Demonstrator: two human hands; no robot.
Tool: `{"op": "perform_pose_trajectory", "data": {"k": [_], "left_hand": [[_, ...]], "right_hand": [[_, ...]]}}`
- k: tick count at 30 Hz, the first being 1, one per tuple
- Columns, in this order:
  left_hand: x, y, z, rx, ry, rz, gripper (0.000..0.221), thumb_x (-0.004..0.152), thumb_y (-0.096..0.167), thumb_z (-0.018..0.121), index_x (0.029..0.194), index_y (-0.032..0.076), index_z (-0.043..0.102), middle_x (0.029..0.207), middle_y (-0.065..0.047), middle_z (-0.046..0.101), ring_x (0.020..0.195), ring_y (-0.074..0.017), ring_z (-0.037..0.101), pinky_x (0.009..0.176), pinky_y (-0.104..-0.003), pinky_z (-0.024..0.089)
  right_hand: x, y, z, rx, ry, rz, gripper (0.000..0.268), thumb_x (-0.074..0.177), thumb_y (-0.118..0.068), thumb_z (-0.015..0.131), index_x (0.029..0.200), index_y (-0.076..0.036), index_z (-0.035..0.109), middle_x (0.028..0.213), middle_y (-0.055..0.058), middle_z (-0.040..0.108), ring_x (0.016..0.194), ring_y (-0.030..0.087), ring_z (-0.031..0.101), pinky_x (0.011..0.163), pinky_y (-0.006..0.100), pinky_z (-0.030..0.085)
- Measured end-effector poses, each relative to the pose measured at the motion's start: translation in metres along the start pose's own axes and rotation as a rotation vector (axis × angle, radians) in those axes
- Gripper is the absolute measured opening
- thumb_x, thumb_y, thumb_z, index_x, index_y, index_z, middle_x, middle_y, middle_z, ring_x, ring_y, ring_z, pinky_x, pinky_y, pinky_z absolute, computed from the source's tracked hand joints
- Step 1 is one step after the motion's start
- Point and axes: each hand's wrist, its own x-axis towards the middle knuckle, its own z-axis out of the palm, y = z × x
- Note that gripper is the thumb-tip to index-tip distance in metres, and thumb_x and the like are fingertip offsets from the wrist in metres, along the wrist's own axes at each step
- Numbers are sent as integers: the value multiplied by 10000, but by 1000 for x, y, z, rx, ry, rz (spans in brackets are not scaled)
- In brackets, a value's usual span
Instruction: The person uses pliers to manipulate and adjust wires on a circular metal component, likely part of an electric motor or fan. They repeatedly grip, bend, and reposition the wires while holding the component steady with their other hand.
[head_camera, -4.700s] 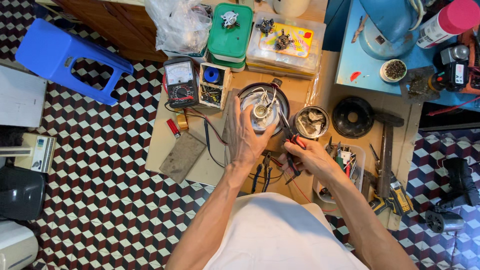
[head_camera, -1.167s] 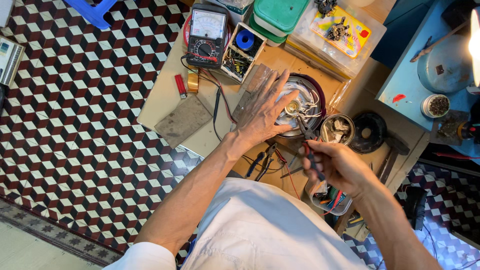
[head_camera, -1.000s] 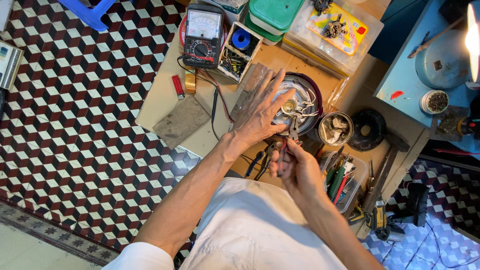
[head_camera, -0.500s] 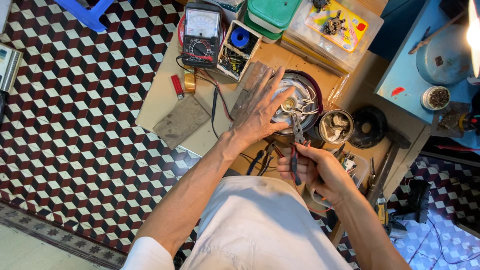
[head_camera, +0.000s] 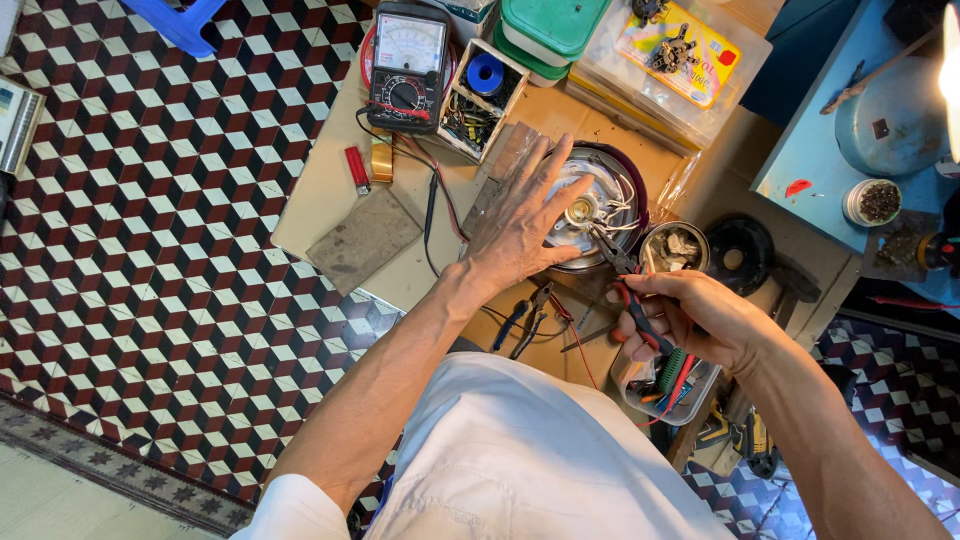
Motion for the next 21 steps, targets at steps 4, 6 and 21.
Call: {"op": "perform_pose_trajectory", "data": {"k": [4, 6, 21], "left_hand": [[2, 2, -2, 8, 18, 16, 900, 700, 330, 942, 1487, 191, 527, 1692, -94, 153, 1567, -364, 175, 1280, -490, 270], [2, 2, -1, -4, 22, 12, 926, 694, 332, 941, 1501, 182, 513, 1689, -101, 155, 1564, -375, 179, 1279, -491, 267], [-1, 1, 4, 56, 9, 14, 1052, 649, 272, 952, 1556, 159, 430, 1685, -113, 159, 1548, -392, 223, 1271, -499, 301]], "right_hand": [[-2, 2, 9, -14, 78, 16, 242, 967, -265, 575, 886, -43, 627, 674, 148, 687, 443, 186, 582, 369, 299, 441], [-1, 17, 24, -27, 77, -44, 232, 973, -227, 660, 863, -38, 584, 658, 81, 641, 441, 177, 562, 355, 294, 416], [33, 73, 101, 719, 96, -207, 345, 993, -363, 577, 1026, -20, 599, 872, 137, 709, 807, 272, 722, 786, 416, 614]]}}
